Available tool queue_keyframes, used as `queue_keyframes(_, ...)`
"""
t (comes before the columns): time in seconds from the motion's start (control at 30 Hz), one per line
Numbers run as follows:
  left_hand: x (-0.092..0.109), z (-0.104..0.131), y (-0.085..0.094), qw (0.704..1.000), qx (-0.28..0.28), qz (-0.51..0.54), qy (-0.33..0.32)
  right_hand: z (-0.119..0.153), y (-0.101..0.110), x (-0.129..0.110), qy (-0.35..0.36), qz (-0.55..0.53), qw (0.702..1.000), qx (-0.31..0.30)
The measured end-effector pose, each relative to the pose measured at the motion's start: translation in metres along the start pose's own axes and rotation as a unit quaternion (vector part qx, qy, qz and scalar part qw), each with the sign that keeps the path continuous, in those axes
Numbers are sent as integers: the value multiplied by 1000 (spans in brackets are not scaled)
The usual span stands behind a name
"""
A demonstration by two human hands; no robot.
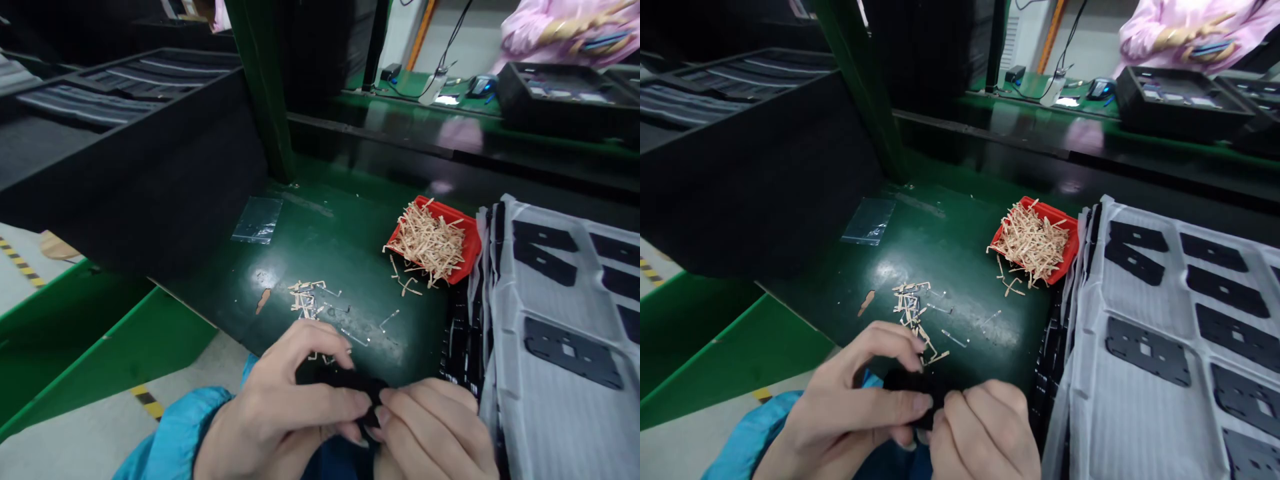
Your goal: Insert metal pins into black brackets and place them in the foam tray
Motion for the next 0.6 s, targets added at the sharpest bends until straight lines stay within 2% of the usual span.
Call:
queue_keyframes(0.07, -12, -8, 14, 999, 12, -36, 23, 2, -5, 5, -44, -32, 998, 17)
queue_keyframes(0.1, -24, -21, 25, 997, 28, -61, 35, 3, -9, 8, -72, -54, 996, 23)
queue_keyframes(0.17, -57, -69, 46, 987, 49, -130, 76, 3, -14, 14, -113, -98, 988, 34)
queue_keyframes(0.2, -79, -101, 55, 974, 72, -172, 126, 2, -17, 16, -120, -116, 985, 32)
queue_keyframes(0.23, -101, -138, 57, 962, 43, -202, 180, 1, -19, 17, -122, -132, 984, 19)
queue_keyframes(0.3, -133, -214, 49, 961, -1, -197, 194, 1, -25, 18, -121, -161, 979, -28)
queue_keyframes(0.37, -150, -274, 33, 958, -23, -199, 207, 3, -30, 18, -112, -179, 974, -82)
queue_keyframes(0.4, -154, -293, 24, 954, -27, -207, 216, 7, -32, 17, -108, -186, 972, -99)
queue_keyframes(0.43, -156, -306, 18, 949, -28, -219, 225, 11, -33, 16, -105, -192, 970, -106)
queue_keyframes(0.5, -154, -310, 12, 940, -25, -251, 231, 22, -33, 14, -105, -207, 968, -99)
queue_keyframes(0.6, -140, -276, 19, 935, -55, -282, 207, 37, -33, 9, -111, -228, 965, -64)
Point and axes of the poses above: each hand's wrist, its own z-axis away from the middle knuckle, its own y-axis out of the back of the hand, x = y × z, the point moved 5 cm from there along -z, towards the middle knuckle, and after that the axes turned 8 degrees about -x, right-handed, at the moved point
